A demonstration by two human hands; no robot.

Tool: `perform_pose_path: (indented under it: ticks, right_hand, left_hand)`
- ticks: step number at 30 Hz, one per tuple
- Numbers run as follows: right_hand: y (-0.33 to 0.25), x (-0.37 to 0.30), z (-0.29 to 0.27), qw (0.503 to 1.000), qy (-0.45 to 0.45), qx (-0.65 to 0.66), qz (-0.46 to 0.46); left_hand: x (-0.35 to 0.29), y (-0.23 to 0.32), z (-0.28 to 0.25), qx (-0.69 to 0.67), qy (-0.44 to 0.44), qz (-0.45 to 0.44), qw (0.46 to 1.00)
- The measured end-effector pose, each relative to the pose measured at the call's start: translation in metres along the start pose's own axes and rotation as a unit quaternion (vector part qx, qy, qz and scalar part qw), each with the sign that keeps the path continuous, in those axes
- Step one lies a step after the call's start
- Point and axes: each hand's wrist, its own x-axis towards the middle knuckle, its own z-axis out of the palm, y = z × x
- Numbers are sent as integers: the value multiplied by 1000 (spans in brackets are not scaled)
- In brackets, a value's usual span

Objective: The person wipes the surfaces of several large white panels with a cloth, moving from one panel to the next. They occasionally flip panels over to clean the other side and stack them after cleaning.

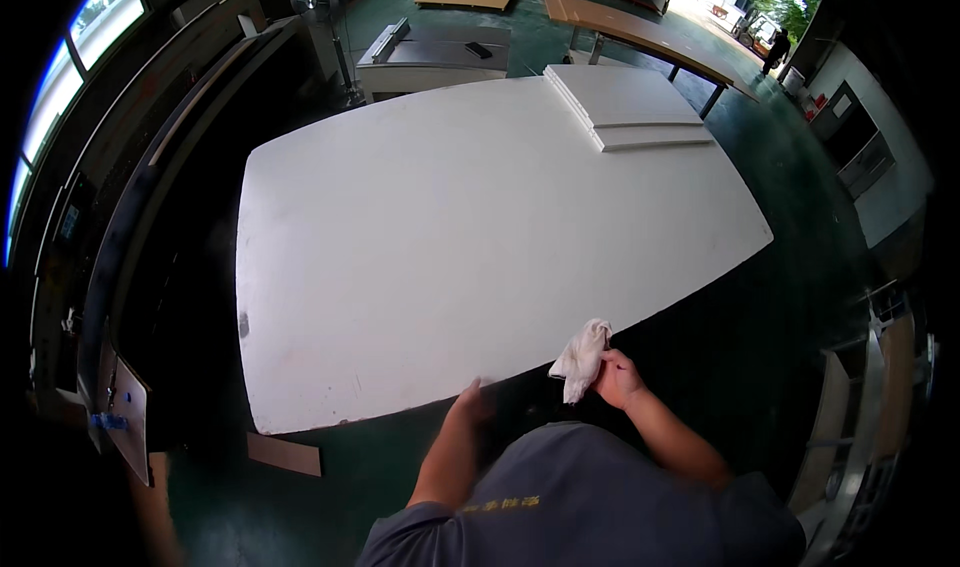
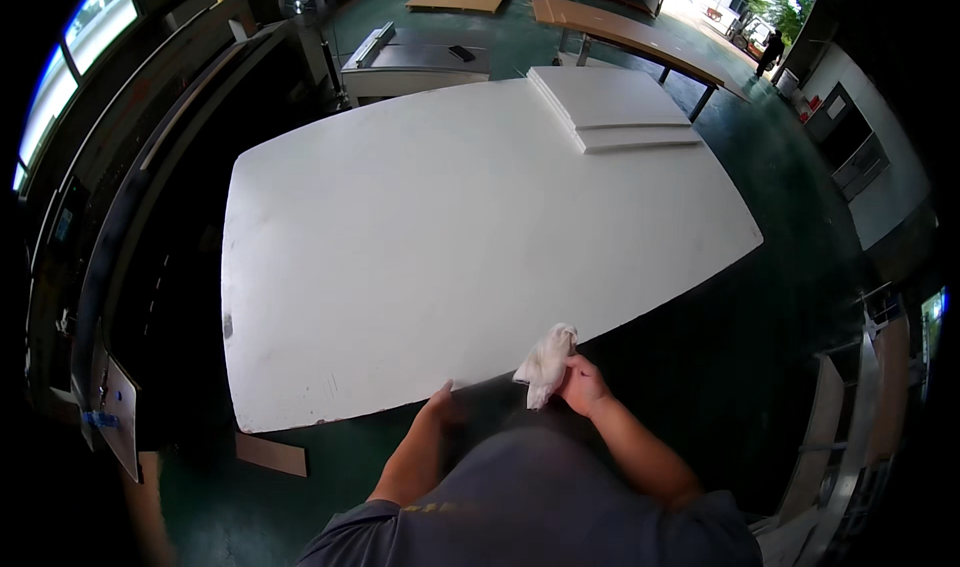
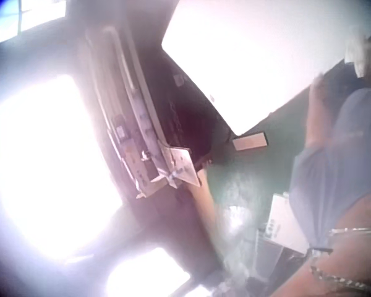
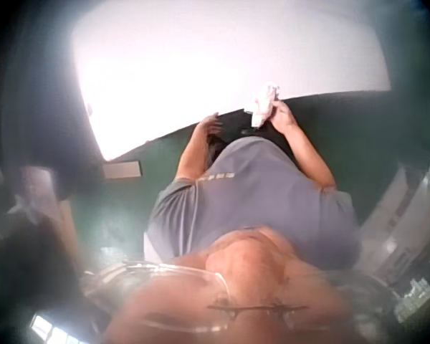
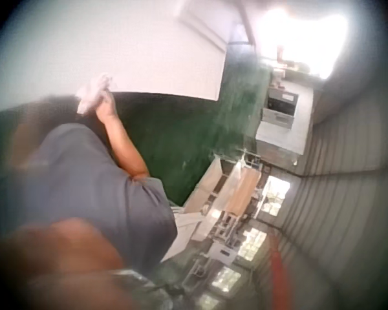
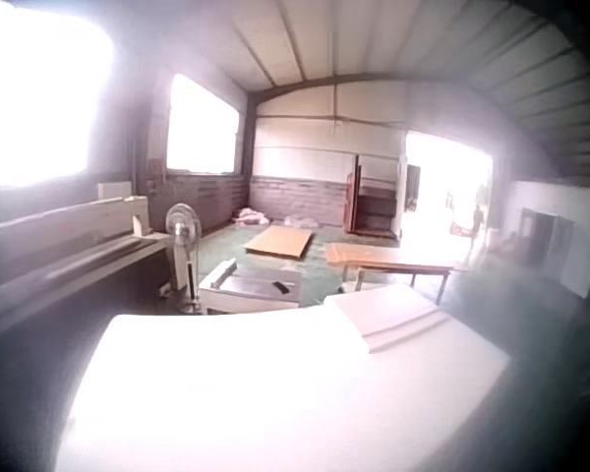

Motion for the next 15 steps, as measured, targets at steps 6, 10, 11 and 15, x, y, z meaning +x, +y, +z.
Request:
perform_pose_path:
  ticks: [6,10,11,15]
  right_hand:
    - [26,44,111,955,-95,-281,26]
    - [42,94,167,890,-213,-398,60]
    - [44,110,175,867,-248,-427,73]
    - [80,150,228,822,-366,-377,221]
  left_hand:
    - [-243,52,63,133,-294,408,854]
    - [-348,55,46,139,-145,508,838]
    - [-363,50,41,152,-59,497,852]
    - [-388,3,14,-136,14,577,805]
